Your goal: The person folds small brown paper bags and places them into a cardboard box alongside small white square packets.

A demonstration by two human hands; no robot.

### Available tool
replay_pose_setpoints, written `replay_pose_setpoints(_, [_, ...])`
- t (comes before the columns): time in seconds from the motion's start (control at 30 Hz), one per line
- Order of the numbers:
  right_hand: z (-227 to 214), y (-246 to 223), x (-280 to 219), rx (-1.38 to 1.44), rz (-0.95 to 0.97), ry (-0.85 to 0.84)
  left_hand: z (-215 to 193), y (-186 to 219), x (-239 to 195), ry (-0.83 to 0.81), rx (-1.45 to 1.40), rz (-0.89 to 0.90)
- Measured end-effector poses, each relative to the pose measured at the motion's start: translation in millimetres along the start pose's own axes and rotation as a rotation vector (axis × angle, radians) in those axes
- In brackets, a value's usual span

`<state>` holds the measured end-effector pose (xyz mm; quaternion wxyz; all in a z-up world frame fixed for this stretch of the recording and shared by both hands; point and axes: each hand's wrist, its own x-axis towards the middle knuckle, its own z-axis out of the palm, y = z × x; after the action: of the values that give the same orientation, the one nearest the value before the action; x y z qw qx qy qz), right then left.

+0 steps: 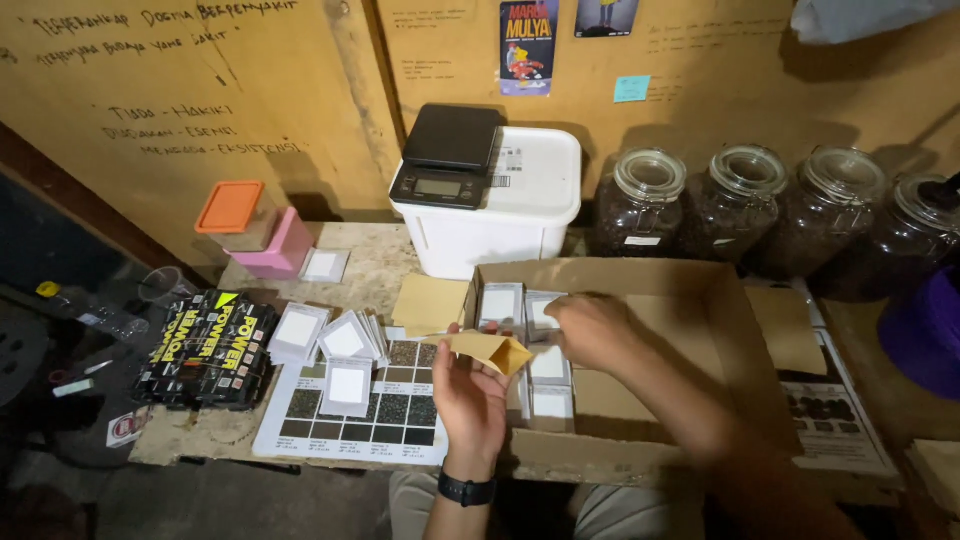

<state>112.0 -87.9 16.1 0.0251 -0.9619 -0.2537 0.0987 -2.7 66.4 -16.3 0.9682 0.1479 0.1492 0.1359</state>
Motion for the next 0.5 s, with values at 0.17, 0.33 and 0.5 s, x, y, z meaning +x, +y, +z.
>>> replay_pose_setpoints(0.17, [62.1, 23.5, 36.7, -0.132, -0.363, 0.047, -2.6, -0.7, 4.5, -0.003, -0.040, -0.007])
replay_pose_setpoints(0.33, [84.5, 25.9, 47.0, -0.161, -0.374, 0.076, -6.5, -1.2, 7.4, -0.079, -0.029, -0.021])
replay_pose_setpoints(0.5, [82.3, 32.4, 44.3, -0.153, -0.424, 0.202, -7.8, -2.2, 8.2, -0.125, -0.029, 0.001])
